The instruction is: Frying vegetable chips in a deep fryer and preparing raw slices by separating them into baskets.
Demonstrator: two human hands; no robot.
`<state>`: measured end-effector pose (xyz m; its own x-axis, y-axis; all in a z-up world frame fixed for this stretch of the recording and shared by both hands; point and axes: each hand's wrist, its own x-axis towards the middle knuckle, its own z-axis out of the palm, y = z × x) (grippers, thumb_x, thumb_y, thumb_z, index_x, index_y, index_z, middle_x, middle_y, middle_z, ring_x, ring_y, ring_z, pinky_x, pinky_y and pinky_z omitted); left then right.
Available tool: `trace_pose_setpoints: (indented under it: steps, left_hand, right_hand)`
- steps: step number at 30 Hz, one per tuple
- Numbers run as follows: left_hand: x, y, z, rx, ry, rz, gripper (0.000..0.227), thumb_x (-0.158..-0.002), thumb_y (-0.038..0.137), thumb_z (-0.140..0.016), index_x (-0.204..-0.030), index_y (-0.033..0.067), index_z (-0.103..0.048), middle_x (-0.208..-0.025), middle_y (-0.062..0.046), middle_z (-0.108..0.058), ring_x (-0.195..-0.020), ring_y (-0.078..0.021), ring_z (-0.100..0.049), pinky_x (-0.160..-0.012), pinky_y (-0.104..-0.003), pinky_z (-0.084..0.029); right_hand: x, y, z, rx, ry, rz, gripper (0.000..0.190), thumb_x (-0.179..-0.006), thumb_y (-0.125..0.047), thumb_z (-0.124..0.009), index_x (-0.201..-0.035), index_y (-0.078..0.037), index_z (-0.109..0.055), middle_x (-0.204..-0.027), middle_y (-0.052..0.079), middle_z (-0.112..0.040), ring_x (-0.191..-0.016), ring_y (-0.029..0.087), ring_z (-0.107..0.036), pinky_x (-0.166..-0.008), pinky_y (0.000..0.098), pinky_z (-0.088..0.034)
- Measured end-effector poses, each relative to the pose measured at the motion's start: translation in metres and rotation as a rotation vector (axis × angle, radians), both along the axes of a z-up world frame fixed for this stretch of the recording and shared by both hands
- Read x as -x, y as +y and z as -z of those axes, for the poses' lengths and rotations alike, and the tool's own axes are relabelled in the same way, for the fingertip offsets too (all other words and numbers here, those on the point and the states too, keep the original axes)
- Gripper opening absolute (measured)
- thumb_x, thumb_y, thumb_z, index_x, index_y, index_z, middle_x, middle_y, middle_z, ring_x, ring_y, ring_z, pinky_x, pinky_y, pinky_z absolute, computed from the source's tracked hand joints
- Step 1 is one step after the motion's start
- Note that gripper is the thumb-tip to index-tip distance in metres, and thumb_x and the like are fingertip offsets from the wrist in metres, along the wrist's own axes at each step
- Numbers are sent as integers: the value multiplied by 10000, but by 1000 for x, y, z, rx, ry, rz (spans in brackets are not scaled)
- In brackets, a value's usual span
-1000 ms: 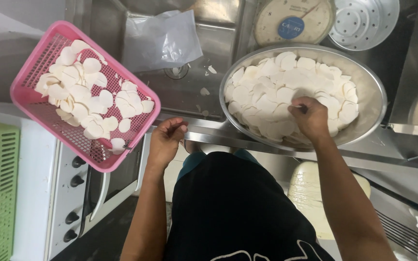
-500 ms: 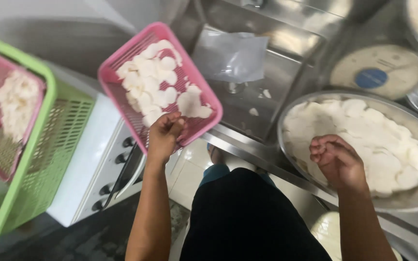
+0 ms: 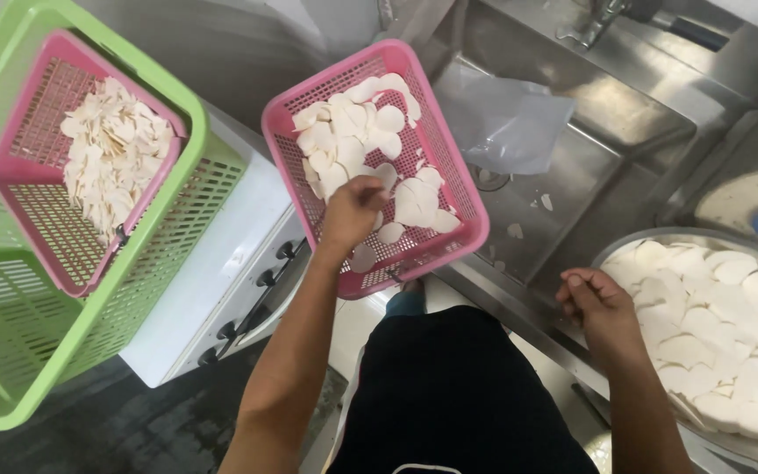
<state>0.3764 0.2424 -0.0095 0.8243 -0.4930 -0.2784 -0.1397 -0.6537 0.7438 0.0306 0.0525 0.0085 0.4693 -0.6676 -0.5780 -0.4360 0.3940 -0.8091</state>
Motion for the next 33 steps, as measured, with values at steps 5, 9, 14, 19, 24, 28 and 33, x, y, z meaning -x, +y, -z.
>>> trace_pose_setpoints:
  steps: [5, 9, 14, 19, 24, 28, 33]
  left_hand:
    - [51, -13, -49, 539, 783, -17, 344, -928, -89, -610, -1260, -5, -639, -1156, -210, -691, -1037, -353, -723, -829, -396, -650]
    - [71, -21, -19, 669, 1170, 4, 660, -1082, 477, -499, -1397, -102, -515, -1346, -369, -587, -1248, -434, -600, -1032, -511, -537]
    - [29, 10, -9, 910, 1246, -367, 284, -1023, 273, -676, -1101, 2, -696, -1066, -185, -746, -963, -282, -758, -792, -332, -668]
    - [-61, 112, -171, 965, 454, -285, 127, -988, 208, -669, -1034, 91, -691, -975, -128, -743, -890, -214, -754, -777, -295, -635]
    - [-119, 170, -215, 129, -813, -259, 361, -1085, 347, -697, -1319, 77, -646, -1157, -253, -693, -1104, -500, -636, -954, -558, -483]
    - [-92, 120, -189, 305, -878, -111, 262, -1056, 144, -643, -1259, -19, -620, -1238, -202, -687, -1172, -364, -663, -1022, -497, -537]
    - [-88, 38, -53, 312, -600, 316, 307, -997, 134, -633, -1265, -16, -624, -1228, -226, -689, -1172, -423, -634, -1009, -492, -532]
  right_hand:
    - [-68, 14, -25, 239, -41, -34, 150, -1114, -64, -553, -1144, 10, -680, -894, 136, -673, -776, 199, -617, -668, 312, -517]
    - [-142, 55, -57, 481, -78, -236, 148, -1080, -129, -635, -1173, -63, -730, -886, 177, -740, -815, 262, -718, -733, 391, -565]
    - [-204, 81, -94, 831, -491, -441, 140, -1009, -35, -676, -1113, 1, -763, -1035, 217, -761, -1002, 365, -739, -868, 453, -563]
    - [-201, 66, -76, 718, -414, -452, 151, -1074, -56, -627, -1133, 6, -752, -1045, 185, -739, -1015, 266, -696, -947, 414, -537]
    - [-184, 66, -44, 572, -313, -435, 178, -1080, -78, -612, -1146, -13, -764, -984, 176, -759, -978, 177, -656, -947, 412, -530]
    - [-173, 72, -46, 532, -41, -366, 190, -1033, -158, -628, -1162, -107, -758, -1127, 23, -758, -1071, 137, -679, -948, 288, -535]
    - [-149, 74, -57, 447, -99, -267, 199, -1030, -104, -621, -1182, -37, -731, -1120, 84, -748, -1049, 167, -686, -958, 304, -557]
